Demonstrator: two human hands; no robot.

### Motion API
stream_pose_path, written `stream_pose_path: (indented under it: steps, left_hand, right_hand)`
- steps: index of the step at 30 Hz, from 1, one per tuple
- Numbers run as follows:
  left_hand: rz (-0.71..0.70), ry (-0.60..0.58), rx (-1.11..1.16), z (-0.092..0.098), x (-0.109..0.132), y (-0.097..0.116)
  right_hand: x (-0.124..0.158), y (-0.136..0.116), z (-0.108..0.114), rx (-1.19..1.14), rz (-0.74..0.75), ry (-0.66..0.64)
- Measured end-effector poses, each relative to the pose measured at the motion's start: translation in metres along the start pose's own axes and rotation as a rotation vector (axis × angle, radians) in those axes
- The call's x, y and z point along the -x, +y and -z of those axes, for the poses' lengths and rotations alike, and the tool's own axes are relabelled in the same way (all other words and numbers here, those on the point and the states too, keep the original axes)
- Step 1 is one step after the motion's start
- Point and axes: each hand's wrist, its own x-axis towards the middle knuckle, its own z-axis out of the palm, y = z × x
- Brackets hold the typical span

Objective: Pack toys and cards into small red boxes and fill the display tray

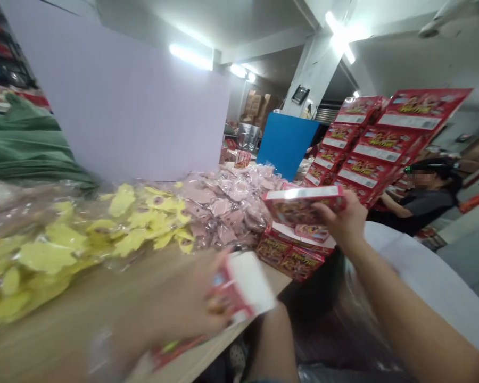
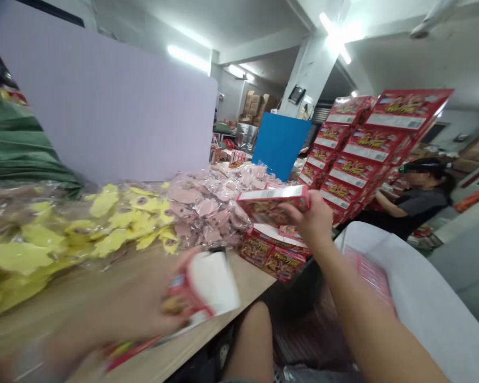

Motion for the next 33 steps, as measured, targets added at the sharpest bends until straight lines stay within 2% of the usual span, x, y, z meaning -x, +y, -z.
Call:
stream_pose_path:
  steps: [2, 3, 5, 7, 10, 15, 17, 20, 22, 24, 26, 27, 28, 30, 31, 33]
  left_hand:
    - [-0.3, -0.168, -0.055, -0.039, -0.067, 0.028]
    - [-0.348, -0.191, -0.123, -0.059, -0.101, 0.039]
    - [-0.318, -0.225, -0.225, -0.091, -0.157, 0.052]
    - [-0.272, -0.243, -0.267, -0.109, -0.188, 0.053]
    - [-0.267, -0.261, -0.29, -0.114, -0.194, 0.044]
    - [-0.273, -0.281, -0.316, -0.112, -0.181, 0.039]
    - [-0.276, -0.289, -0.313, -0.114, -0.184, 0.039]
    - [-0.278, -0.296, -0.284, -0.111, -0.188, 0.039]
    - [-0.277, -0.268, -0.246, -0.101, -0.181, 0.037]
    - [-0.265, -0.197, -0.203, -0.087, -0.158, 0.031]
    - [-0.169, -0.011, -0.062, -0.076, -0.121, 0.022]
    - [-0.063, 0.145, 0.087, -0.075, -0.098, 0.017]
    - [0.074, 0.311, 0.258, -0.077, -0.073, 0.013]
    - [0.3, 0.447, 0.47, -0.087, -0.025, 0.004]
    - [0.377, 0.462, 0.557, -0.094, -0.003, 0.0]
    - [0.435, 0.428, 0.671, -0.107, 0.035, -0.008]
  right_hand:
    - [-0.029, 0.035, 0.003, 0.016, 0.029, 0.12]
    - [-0.038, 0.048, -0.001, 0.039, 0.065, 0.11]
    - [-0.049, 0.068, -0.014, 0.12, 0.146, 0.025]
    - [-0.053, 0.077, -0.03, 0.213, 0.253, -0.099]
    - [-0.061, 0.072, -0.048, 0.337, 0.392, -0.233]
    - [-0.068, 0.041, -0.078, 0.375, 0.684, -0.319]
    - [-0.069, 0.038, -0.09, 0.36, 0.7, -0.321]
    - [-0.074, 0.04, -0.097, 0.347, 0.625, -0.292]
    - [-0.068, 0.036, -0.09, 0.344, 0.577, -0.27]
    - [-0.04, 0.022, -0.072, 0.207, 0.427, -0.176]
    - [0.018, -0.005, -0.05, -0.166, 0.139, -0.061]
    - [0.055, -0.021, -0.04, -0.425, -0.006, -0.086]
    - [0.095, -0.038, -0.031, -0.692, -0.103, -0.21]
    - [0.167, -0.069, -0.019, -1.068, -0.339, -0.486]
    - [0.195, -0.081, -0.015, -1.166, -0.492, -0.586]
    - [0.227, -0.096, -0.01, -1.311, -0.708, -0.76]
